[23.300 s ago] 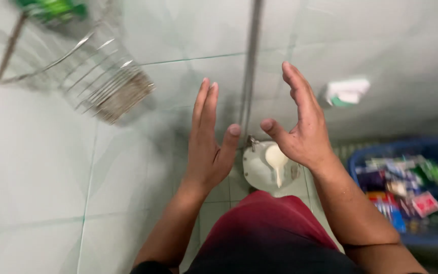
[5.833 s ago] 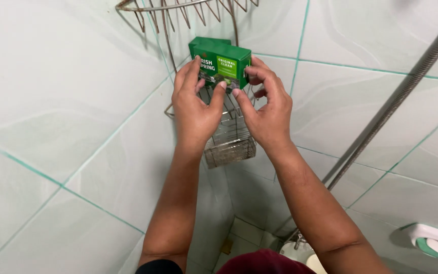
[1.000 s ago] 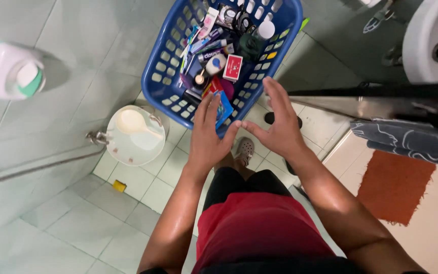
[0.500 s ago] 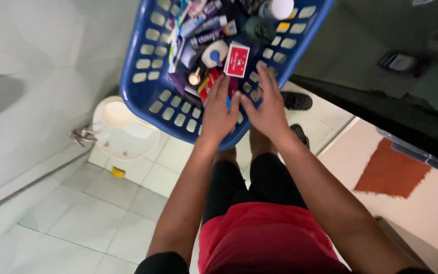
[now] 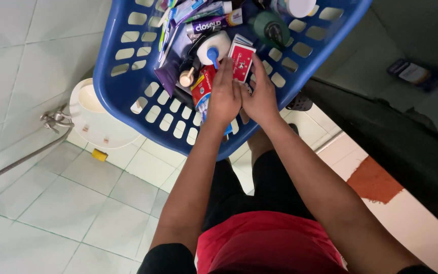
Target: Organizing various boxes of soap from a laundry basket onto a wire bathroom rack.
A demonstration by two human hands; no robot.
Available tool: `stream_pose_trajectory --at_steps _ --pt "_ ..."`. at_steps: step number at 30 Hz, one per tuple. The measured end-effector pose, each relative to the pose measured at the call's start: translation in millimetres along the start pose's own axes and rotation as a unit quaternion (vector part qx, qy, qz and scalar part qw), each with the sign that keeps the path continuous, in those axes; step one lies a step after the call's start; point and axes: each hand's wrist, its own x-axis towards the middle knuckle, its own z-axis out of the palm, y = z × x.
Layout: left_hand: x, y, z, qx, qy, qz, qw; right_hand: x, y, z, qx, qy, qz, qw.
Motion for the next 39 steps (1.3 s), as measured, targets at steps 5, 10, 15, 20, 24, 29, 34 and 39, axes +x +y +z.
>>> stream_pose_trajectory --at_steps 5,10,15,20,24,29,34,39 --pt "2 10 -1 -0.031 0.007 -0.020 0.999 2 -12 -8 0.035 0.001 -0.006 0.999" --pt "2 67 -31 -0.058 0.043 -0.027 0.997 -5 -55 -29 0.028 0.031 -0.068 0.997" --pt "-8 131 -66 -0.076 0.143 -0.009 0.987 -20 -115 -54 0.044 0.063 -0.152 0.985" --pt "-31 195 -115 -0.098 0.201 -0.004 0.975 -44 -198 -87 -0.012 0.061 -0.248 0.967" --pt "-57 242 -166 -0.128 0.263 0.006 0.956 -71 -274 -99 -0.068 0.038 -0.337 0.938" --pt "-106 282 -227 -0.181 0.371 0.018 0.911 -115 -350 -94 -0.040 -0.041 -0.405 0.913" --pt "-173 294 -291 -0.266 0.450 0.025 0.852 -170 -424 -65 -0.002 -0.153 -0.446 0.882" --pt "-255 298 -343 -0.334 0.539 0.102 0.766 -240 -473 -24 0.099 -0.291 -0.505 0.807"
